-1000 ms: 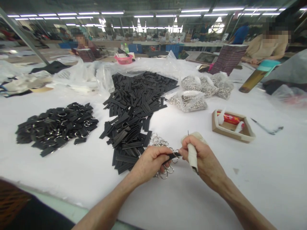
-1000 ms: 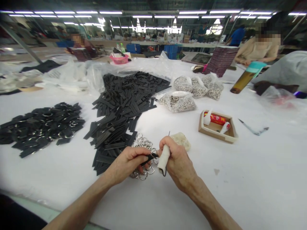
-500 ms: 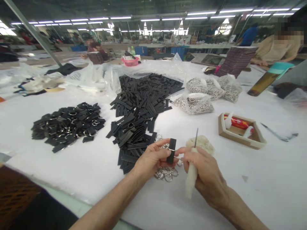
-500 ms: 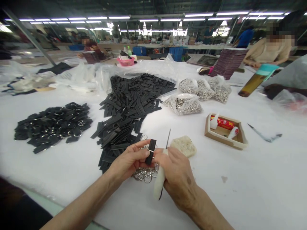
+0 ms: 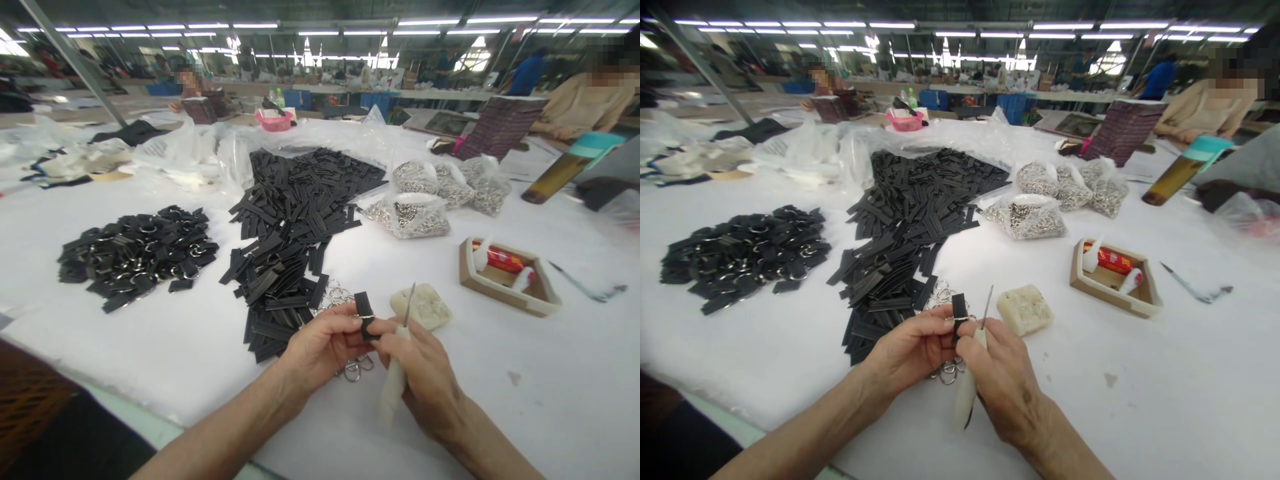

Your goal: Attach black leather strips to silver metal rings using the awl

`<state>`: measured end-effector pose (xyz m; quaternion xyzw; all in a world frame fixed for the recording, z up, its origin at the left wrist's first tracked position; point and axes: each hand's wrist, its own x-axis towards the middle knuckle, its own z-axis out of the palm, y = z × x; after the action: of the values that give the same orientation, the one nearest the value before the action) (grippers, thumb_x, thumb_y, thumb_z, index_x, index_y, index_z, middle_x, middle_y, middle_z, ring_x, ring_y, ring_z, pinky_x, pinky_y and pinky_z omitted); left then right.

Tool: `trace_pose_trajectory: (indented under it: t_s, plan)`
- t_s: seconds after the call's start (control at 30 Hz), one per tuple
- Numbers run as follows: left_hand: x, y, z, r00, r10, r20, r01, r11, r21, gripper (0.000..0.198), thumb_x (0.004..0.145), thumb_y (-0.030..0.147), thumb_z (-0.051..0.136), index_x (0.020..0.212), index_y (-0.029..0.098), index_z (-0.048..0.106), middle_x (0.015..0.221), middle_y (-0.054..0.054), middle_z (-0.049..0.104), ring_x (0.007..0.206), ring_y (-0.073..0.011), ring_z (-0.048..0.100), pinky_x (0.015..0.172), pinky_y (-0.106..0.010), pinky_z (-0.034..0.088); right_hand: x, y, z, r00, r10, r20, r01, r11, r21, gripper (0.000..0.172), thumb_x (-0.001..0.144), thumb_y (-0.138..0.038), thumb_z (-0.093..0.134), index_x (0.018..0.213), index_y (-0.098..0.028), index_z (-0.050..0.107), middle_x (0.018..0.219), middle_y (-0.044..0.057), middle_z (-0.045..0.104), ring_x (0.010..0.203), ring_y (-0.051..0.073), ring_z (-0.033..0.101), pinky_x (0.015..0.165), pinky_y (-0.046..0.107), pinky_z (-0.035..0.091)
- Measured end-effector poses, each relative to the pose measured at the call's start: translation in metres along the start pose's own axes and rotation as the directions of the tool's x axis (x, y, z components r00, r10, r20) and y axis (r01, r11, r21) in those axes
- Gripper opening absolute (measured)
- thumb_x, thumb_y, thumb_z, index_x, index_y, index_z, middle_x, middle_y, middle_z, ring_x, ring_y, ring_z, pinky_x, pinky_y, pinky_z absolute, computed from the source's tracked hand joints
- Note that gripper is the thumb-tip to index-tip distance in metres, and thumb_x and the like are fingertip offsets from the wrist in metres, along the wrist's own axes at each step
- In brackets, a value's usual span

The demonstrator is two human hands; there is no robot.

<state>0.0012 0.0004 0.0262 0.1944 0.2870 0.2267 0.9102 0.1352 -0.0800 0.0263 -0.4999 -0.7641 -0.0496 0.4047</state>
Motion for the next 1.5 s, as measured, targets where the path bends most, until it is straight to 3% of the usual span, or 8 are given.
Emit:
trace_pose_trajectory:
  t_s: [0.13, 0.23, 0.33, 0.47, 0.6, 0.8, 1.13, 1.5]
  plan:
    - [0.000, -0.001, 0.000, 0.994, -0.025, -0.108, 0.034, 0.997, 0.075, 0.008, 0.073, 0.019, 0.061, 0.073, 0.011, 0.059, 0.066, -0.009, 0.068, 0.061, -0.0178, 0.065, 0.060, -0.029, 0.051, -0.006, 0.000, 0.001, 0.994, 0.112, 0.015, -0.113, 0.987, 0.117, 0.014, 0.080, -0.008, 0.047, 0.083, -0.022, 0.049, 0.089, 0.005, 0.066, 0.080, 0.019, 0.059, 0.066, 0.032, 0.049]
    - [0.000, -0.003, 0.000, 0.986, 0.021, -0.167, 0.001, 0.991, 0.131, 0.014, 0.067, 0.019, 0.068, 0.071, 0.014, 0.055, 0.061, -0.004, 0.067, 0.052, -0.0169, 0.062, 0.053, -0.030, 0.051, -0.008, -0.001, 0.005, 0.986, 0.165, 0.011, -0.165, 0.969, 0.186, 0.016, 0.080, -0.007, 0.047, 0.080, -0.023, 0.047, 0.087, 0.003, 0.065, 0.079, 0.017, 0.060, 0.067, 0.032, 0.049]
    - [-0.001, -0.005, 0.003, 0.988, 0.091, -0.128, -0.061, 0.972, 0.226, 0.018, 0.064, 0.020, 0.070, 0.069, 0.014, 0.054, 0.059, -0.004, 0.066, 0.051, -0.0172, 0.062, 0.053, -0.029, 0.050, -0.007, -0.001, 0.006, 0.975, 0.215, -0.057, -0.200, 0.960, 0.197, 0.015, 0.081, -0.010, 0.052, 0.083, -0.024, 0.047, 0.084, 0.002, 0.065, 0.078, 0.017, 0.060, 0.068, 0.031, 0.048]
    - [-0.004, -0.008, 0.007, 0.992, 0.122, -0.032, -0.101, 0.919, 0.381, 0.017, 0.072, 0.027, 0.064, 0.070, 0.011, 0.058, 0.061, -0.006, 0.066, 0.053, -0.0160, 0.062, 0.061, -0.030, 0.051, -0.006, -0.004, 0.005, 0.945, 0.308, -0.107, -0.291, 0.945, 0.150, 0.011, 0.082, -0.016, 0.056, 0.082, -0.023, 0.047, 0.079, 0.001, 0.063, 0.072, 0.016, 0.058, 0.063, 0.028, 0.046]
    - [-0.009, -0.012, 0.009, 0.988, 0.151, 0.027, -0.148, 0.902, 0.406, 0.022, 0.079, 0.033, 0.058, 0.074, 0.011, 0.060, 0.069, -0.009, 0.067, 0.061, -0.0177, 0.064, 0.068, -0.033, 0.051, -0.003, -0.005, 0.003, 0.874, 0.469, -0.127, -0.446, 0.878, 0.174, 0.008, 0.081, -0.022, 0.057, 0.083, -0.023, 0.049, 0.072, 0.000, 0.060, 0.059, 0.014, 0.055, 0.053, 0.025, 0.044]
    - [-0.013, -0.013, 0.010, 0.978, 0.182, 0.102, -0.209, 0.843, 0.495, 0.021, 0.077, 0.029, 0.062, 0.088, 0.011, 0.064, 0.079, -0.008, 0.068, 0.071, -0.0195, 0.065, 0.074, -0.034, 0.050, 0.003, -0.006, -0.003, 0.735, 0.678, 0.008, -0.648, 0.699, 0.303, 0.010, 0.078, -0.025, 0.057, 0.078, -0.023, 0.047, 0.063, -0.004, 0.054, 0.050, 0.011, 0.047, 0.045, 0.022, 0.037]
    - [-0.013, -0.013, 0.011, 0.972, 0.234, 0.005, -0.199, 0.817, 0.541, 0.014, 0.075, 0.026, 0.063, 0.080, 0.013, 0.064, 0.071, -0.006, 0.070, 0.070, -0.0196, 0.066, 0.071, -0.031, 0.051, 0.013, -0.006, -0.004, 0.643, 0.758, 0.105, -0.654, 0.473, 0.591, 0.018, 0.072, -0.024, 0.063, 0.074, -0.021, 0.045, 0.070, -0.003, 0.055, 0.059, 0.011, 0.049, 0.050, 0.021, 0.042]
    - [-0.016, -0.011, 0.017, 0.972, 0.234, 0.010, -0.197, 0.794, 0.575, 0.012, 0.076, 0.023, 0.060, 0.078, 0.013, 0.064, 0.071, -0.007, 0.069, 0.070, -0.0193, 0.066, 0.071, -0.032, 0.051, 0.011, -0.008, -0.004, 0.667, 0.744, 0.049, -0.585, 0.481, 0.653, 0.018, 0.070, -0.021, 0.067, 0.078, -0.022, 0.051, 0.077, 0.000, 0.058, 0.062, 0.012, 0.052, 0.049, 0.021, 0.042]
